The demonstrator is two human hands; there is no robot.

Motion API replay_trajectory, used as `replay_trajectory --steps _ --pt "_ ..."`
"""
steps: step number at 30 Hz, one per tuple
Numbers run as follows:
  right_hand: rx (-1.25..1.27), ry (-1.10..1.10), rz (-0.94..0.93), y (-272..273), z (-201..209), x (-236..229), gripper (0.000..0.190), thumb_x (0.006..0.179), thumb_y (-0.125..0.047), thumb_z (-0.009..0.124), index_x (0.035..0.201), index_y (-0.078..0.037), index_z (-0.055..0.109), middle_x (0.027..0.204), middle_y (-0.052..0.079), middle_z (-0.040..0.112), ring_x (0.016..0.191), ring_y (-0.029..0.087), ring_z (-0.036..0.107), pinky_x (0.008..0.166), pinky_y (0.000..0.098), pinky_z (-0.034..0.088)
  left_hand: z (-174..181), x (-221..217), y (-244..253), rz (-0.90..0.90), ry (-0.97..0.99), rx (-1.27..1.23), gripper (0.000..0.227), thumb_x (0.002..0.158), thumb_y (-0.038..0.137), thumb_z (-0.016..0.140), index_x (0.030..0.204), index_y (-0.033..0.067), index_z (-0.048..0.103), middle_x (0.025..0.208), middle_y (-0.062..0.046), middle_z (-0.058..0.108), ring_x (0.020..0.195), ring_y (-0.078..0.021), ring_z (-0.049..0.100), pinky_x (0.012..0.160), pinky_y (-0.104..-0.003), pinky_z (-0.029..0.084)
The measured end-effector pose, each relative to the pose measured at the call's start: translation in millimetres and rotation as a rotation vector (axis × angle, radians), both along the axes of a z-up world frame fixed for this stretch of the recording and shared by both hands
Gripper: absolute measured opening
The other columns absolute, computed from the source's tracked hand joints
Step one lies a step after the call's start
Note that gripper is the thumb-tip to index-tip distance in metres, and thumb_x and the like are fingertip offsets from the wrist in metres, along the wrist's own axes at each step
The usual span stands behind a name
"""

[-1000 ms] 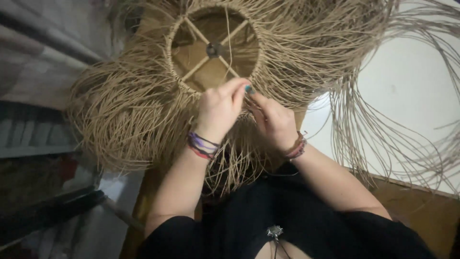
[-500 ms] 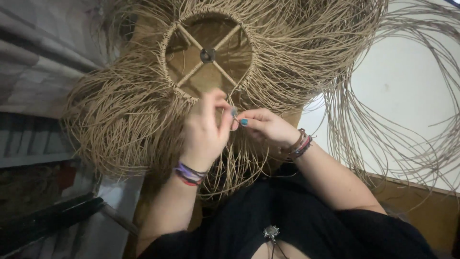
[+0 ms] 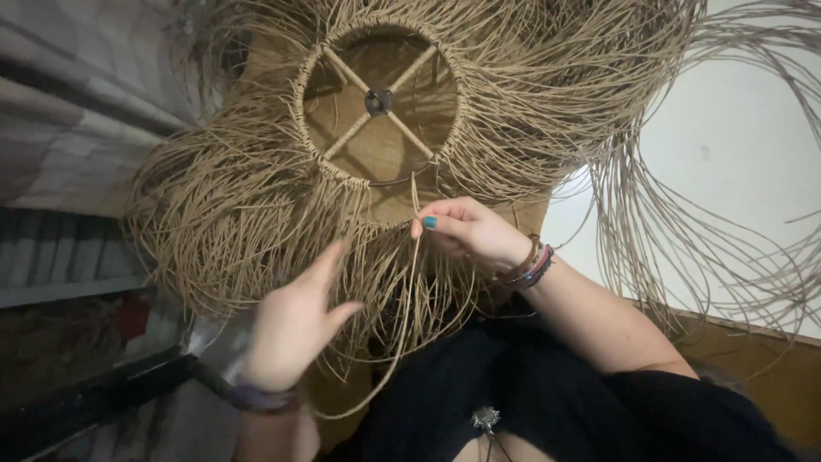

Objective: The person is weaving and tying long strands of straw onto a circular metal frame to create a decorative lampshade.

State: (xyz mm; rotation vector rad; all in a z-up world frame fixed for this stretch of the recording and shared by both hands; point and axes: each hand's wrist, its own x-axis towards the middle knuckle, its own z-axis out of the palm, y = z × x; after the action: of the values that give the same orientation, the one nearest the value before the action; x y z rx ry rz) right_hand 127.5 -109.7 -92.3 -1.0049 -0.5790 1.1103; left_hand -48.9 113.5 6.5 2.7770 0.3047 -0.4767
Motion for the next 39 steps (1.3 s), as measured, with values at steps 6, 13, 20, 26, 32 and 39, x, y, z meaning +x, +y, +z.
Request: replay_trajectory --steps 6,13,20,26,32,39 --pt "-0.091 0.083 -0.245 15 -64 -14 0.022 0.103 -0.022 0.058 0.101 -0.002 0.067 0.055 0.012 0.065 0.034 0.005 0.038 0.033 0.0178 0.027 -113 72 -31 -0.538 -0.999 -0.259 0.042 0.102 0.035 0.053 0.139 0.0184 0.064 0.148 -0.013 0.052 0.138 -0.0353 0.048 0.113 -0.058 0.041" --pt "0.072 0.239 -0.31 22 -32 -31 0.024 0.103 -0.015 0.056 0.121 -0.001 0.063 0.051 0.0 0.045 0.036 0.003 0.029 0.031 0.0173 0.024 -86 106 -39 -0.29 -1.025 -0.983 0.065 0.106 0.053 0.026 0.057 0.0142 0.045 0.089 -0.005 0.077 0.094 -0.0328 0.075 0.102 -0.049 0.043" --pt "0.226 0.3 -0.34 31 -47 -31 0.017 0.107 -0.012 0.048 0.123 -0.009 0.046 0.064 -0.009 0.021 0.047 0.001 0.027 0.037 0.0143 0.023 -111 164 -8 -0.157 -0.975 -1.777 0.059 0.11 0.036 0.021 0.053 0.0204 0.021 0.045 0.002 0.023 0.04 -0.0145 0.025 0.044 -0.028 0.024" --pt "0.195 0.256 -0.414 31 -60 -35 0.016 0.108 -0.014 0.046 0.123 -0.01 0.045 0.063 -0.01 0.02 0.046 0.001 0.025 0.038 0.0139 0.022 -98 204 13 -0.261 -1.121 -1.365 0.063 0.112 0.036 0.018 0.052 0.0196 0.027 0.043 0.003 0.031 0.037 -0.0108 0.03 0.041 -0.023 0.027" --pt "0.142 0.259 -0.436 22 -73 -47 0.008 0.108 -0.015 0.049 0.115 -0.013 0.051 0.061 -0.009 0.024 0.044 0.003 0.023 0.037 0.0169 0.021 -88 216 28 0.051 -1.254 -1.17 0.063 0.107 0.051 0.022 0.054 0.018 0.03 0.046 0.004 0.029 0.039 -0.0111 0.032 0.045 -0.024 0.027" --pt "0.137 0.225 -0.373 19 -81 -39 0.007 0.109 -0.018 0.051 0.111 -0.015 0.057 0.061 -0.008 0.033 0.044 0.005 0.027 0.037 0.0198 0.025 -83 206 15 0.293 -1.47 -1.079 0.066 0.105 0.062 0.021 0.056 0.018 0.027 0.049 0.006 0.021 0.041 -0.0116 0.026 0.055 -0.03 0.033"
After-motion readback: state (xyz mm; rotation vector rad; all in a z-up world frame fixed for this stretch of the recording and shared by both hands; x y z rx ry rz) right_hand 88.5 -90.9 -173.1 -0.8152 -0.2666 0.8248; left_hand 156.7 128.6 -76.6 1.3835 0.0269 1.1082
